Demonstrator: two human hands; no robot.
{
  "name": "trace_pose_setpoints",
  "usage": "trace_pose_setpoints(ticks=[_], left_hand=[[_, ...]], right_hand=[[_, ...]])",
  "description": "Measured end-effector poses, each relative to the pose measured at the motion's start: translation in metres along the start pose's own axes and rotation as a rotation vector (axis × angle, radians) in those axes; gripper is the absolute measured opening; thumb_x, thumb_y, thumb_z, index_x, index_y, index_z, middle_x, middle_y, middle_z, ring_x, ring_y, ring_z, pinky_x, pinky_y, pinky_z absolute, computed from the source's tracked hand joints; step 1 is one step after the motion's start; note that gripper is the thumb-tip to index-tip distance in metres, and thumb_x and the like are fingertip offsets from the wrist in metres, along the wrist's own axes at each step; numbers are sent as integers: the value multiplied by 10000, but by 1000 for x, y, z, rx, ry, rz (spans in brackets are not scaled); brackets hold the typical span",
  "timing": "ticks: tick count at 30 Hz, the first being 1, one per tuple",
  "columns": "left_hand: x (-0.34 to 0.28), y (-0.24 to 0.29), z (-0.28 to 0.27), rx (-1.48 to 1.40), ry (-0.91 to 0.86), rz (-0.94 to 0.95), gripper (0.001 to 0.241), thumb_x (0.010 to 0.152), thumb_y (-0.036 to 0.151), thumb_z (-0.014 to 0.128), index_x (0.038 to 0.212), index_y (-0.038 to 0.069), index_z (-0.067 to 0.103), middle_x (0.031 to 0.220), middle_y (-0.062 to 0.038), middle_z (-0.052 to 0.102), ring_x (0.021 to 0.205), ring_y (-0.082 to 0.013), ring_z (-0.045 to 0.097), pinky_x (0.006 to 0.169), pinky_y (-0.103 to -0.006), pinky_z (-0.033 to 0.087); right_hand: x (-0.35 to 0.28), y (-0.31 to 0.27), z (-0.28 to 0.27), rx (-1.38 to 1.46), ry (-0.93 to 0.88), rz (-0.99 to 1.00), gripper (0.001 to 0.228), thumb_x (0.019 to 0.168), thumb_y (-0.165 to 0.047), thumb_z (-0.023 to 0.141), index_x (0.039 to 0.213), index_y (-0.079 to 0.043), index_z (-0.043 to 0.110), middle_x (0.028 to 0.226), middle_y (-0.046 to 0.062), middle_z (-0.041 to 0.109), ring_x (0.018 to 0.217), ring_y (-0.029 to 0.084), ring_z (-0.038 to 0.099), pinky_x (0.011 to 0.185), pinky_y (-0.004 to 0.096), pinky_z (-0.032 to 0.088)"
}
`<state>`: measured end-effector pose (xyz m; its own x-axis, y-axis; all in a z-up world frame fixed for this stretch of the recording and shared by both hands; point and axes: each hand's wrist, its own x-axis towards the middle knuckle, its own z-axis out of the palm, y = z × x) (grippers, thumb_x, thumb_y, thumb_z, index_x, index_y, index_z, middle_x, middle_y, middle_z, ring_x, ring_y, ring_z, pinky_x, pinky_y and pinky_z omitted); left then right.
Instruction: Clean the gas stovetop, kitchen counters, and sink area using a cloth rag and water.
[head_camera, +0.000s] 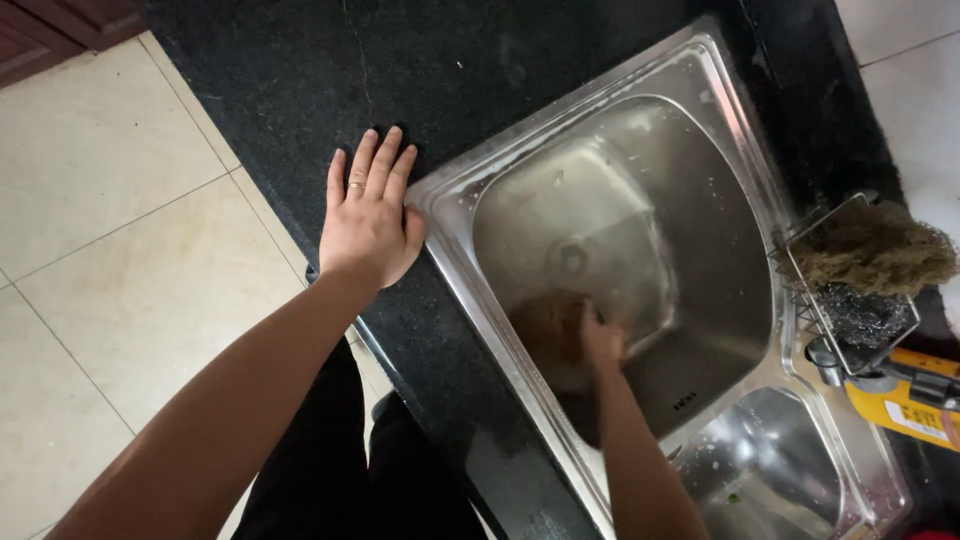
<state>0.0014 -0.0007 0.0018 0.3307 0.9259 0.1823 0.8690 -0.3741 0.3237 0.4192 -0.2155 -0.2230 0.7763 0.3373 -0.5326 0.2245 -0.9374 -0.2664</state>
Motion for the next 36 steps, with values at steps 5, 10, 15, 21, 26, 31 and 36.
trace_pose_setpoints(ticks=[5,10,15,21,26,31,36], left_hand=[[1,2,-4,-21,-29,-19,756,872,256,534,1603,96,427,1709,-93,304,1608,-304,192,1284,-574,143],[1,1,-4,-12,9,-3,757,844,257,566,1579,103,471,1688,-96,354,1600,-298,230,1277,-568,172],[0,2,-3,16,27,7,761,828,260,584,1569,109,495,1682,-94,379,1596,-295,255,1270,-566,188],[1,2,-2,15,8,-17,762,844,272,550,1583,105,470,1700,-90,349,1606,-301,234,1282,-570,183],[3,0,-2,28,-12,-21,767,847,298,540,1590,124,455,1711,-91,329,1612,-303,221,1281,-574,173],[1,1,2,20,67,-3,786,805,301,551,1566,115,488,1681,-95,384,1594,-305,276,1271,-574,208],[2,0,6,16,58,4,789,813,300,532,1575,105,467,1689,-107,361,1596,-320,263,1271,-588,205]], right_hand=[[-48,-41,47,-585,-313,-430,755,985,-515,676,1627,-293,347,1593,144,403,1418,407,515,1141,539,500],[-126,-157,-62,15,-229,-439,596,1067,-547,541,1465,-107,591,1448,174,630,1370,386,564,1154,546,451],[-72,-214,-132,236,24,-656,548,1127,-551,496,1349,-90,692,1337,191,691,1253,389,649,1099,526,481],[-6,-308,-190,248,506,-807,563,1112,-573,556,992,-63,762,866,156,767,782,348,778,703,441,632],[215,-333,-175,975,194,-310,307,1062,-401,614,1343,-286,663,1125,53,821,586,213,812,769,358,712],[267,-385,-127,1159,251,-561,218,946,-83,771,1150,-150,733,1164,59,654,1146,213,684,1021,346,529],[147,-369,-104,1069,279,-621,352,957,27,595,1251,-163,628,1217,68,660,1166,215,669,1092,383,502]])
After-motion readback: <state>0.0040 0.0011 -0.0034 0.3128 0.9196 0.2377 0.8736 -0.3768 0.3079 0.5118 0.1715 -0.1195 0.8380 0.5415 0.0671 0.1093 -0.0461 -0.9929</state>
